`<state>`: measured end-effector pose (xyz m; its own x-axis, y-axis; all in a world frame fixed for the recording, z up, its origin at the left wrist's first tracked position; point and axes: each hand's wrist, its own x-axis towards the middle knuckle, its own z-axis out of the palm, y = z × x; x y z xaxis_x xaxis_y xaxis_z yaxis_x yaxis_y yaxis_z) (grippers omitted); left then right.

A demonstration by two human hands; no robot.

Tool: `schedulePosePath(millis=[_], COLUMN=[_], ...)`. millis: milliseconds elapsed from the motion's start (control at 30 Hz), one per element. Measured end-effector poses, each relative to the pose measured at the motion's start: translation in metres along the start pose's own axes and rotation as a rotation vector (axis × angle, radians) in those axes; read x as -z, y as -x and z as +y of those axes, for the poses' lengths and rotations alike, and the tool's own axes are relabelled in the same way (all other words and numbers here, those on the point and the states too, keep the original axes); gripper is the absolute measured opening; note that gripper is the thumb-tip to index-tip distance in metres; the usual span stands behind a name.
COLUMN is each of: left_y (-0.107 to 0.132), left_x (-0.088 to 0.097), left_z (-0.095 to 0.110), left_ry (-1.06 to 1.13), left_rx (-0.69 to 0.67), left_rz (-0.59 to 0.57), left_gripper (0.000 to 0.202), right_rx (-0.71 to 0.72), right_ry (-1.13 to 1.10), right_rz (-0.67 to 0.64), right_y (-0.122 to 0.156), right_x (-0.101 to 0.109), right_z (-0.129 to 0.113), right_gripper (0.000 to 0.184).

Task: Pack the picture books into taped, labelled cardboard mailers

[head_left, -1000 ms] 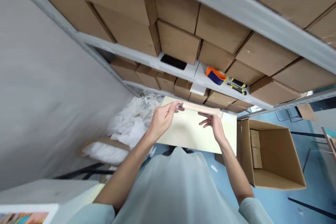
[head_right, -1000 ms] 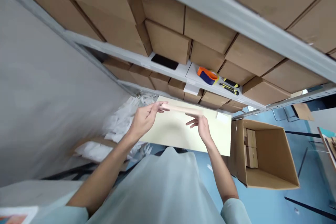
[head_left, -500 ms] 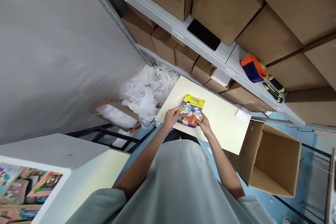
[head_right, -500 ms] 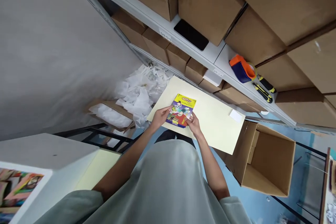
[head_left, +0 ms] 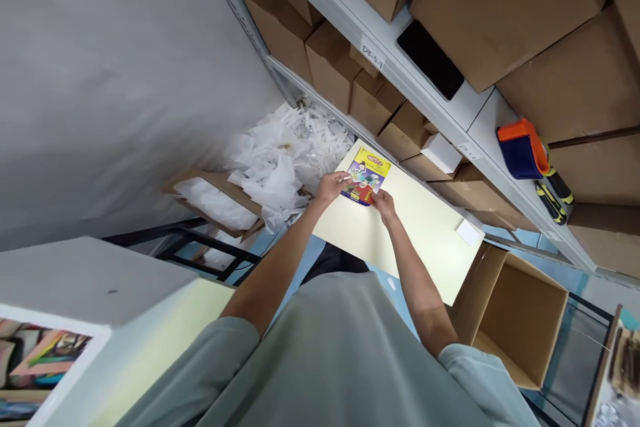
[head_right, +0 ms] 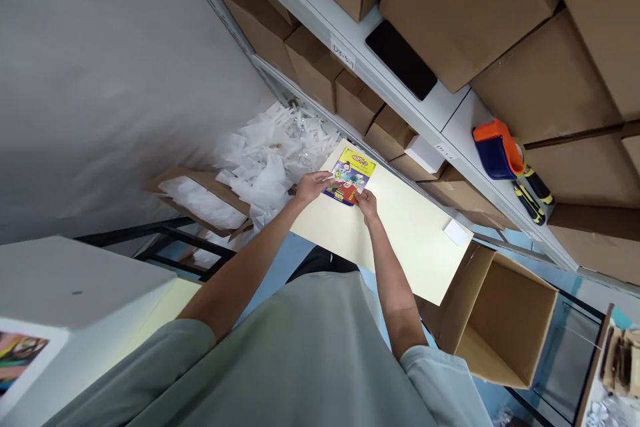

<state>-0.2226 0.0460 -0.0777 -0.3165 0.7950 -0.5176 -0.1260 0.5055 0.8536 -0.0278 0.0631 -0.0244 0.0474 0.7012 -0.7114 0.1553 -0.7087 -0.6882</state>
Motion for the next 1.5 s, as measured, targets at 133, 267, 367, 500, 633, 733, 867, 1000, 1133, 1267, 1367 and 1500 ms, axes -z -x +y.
schedulePosePath(millis=[133, 267, 367, 500, 633, 733, 867, 1000, 1133, 1267, 1367, 1500], left_y=[0.043, 0.094, 0.129, 0.17, 0.21, 0.242, 0.278, 0.302, 0.311, 0.31, 0.307, 0.295], left_x=[0.014, 0.023, 0.024, 0.027, 0.037, 0.043, 0.047, 0.046, 0.048, 0.056, 0.066, 0.087], left_z=[-0.005, -0.015, -0.023, -0.029, -0.031, -0.032, -0.034, -0.042, -0.05, -0.054, -0.056, -0.058], left_ry=[0.014, -0.004, -0.029, -0.033, -0.057, -0.12, -0.149, -0.123, -0.117, -0.072, -0.006, 0.084], left_rx=[-0.001, 0.003, -0.008, -0.038, -0.037, 0.01, 0.082, 0.1, 0.109, 0.099, 0.121, 0.121], left_rz=[0.066, 0.143, 0.183, 0.235, 0.337, 0.444, 0.547, 0.554, 0.567, 0.533, 0.511, 0.478], left_gripper=[0.036, 0.042, 0.045, 0.042, 0.037, 0.036, 0.034, 0.029, 0.034, 0.038, 0.044, 0.046], right_rx=[0.013, 0.059, 0.126, 0.156, 0.214, 0.249, 0.238, 0.207, 0.181, 0.146, 0.125, 0.1], right_ry=[0.081, 0.142, 0.2, 0.255, 0.3, 0.303, 0.325, 0.338, 0.362, 0.381, 0.392, 0.406], right_rz=[0.002, -0.113, -0.248, -0.365, -0.505, -0.625, -0.736, -0.815, -0.852, -0.881, -0.889, -0.871], right_y=[0.026, 0.065, 0.09, 0.106, 0.11, 0.114, 0.12, 0.125, 0.125, 0.123, 0.121, 0.119], right_x=[0.022, 0.048, 0.059, 0.058, 0.046, 0.037, 0.031, 0.028, 0.023, 0.008, -0.01, -0.04], right_z=[0.008, 0.023, 0.035, 0.044, 0.046, 0.051, 0.063, 0.079, 0.091, 0.098, 0.101, 0.1], right_gripper=[0.034, 0.047, 0.053, 0.053, 0.05, 0.049, 0.052, 0.053, 0.05, 0.047, 0.043, 0.036])
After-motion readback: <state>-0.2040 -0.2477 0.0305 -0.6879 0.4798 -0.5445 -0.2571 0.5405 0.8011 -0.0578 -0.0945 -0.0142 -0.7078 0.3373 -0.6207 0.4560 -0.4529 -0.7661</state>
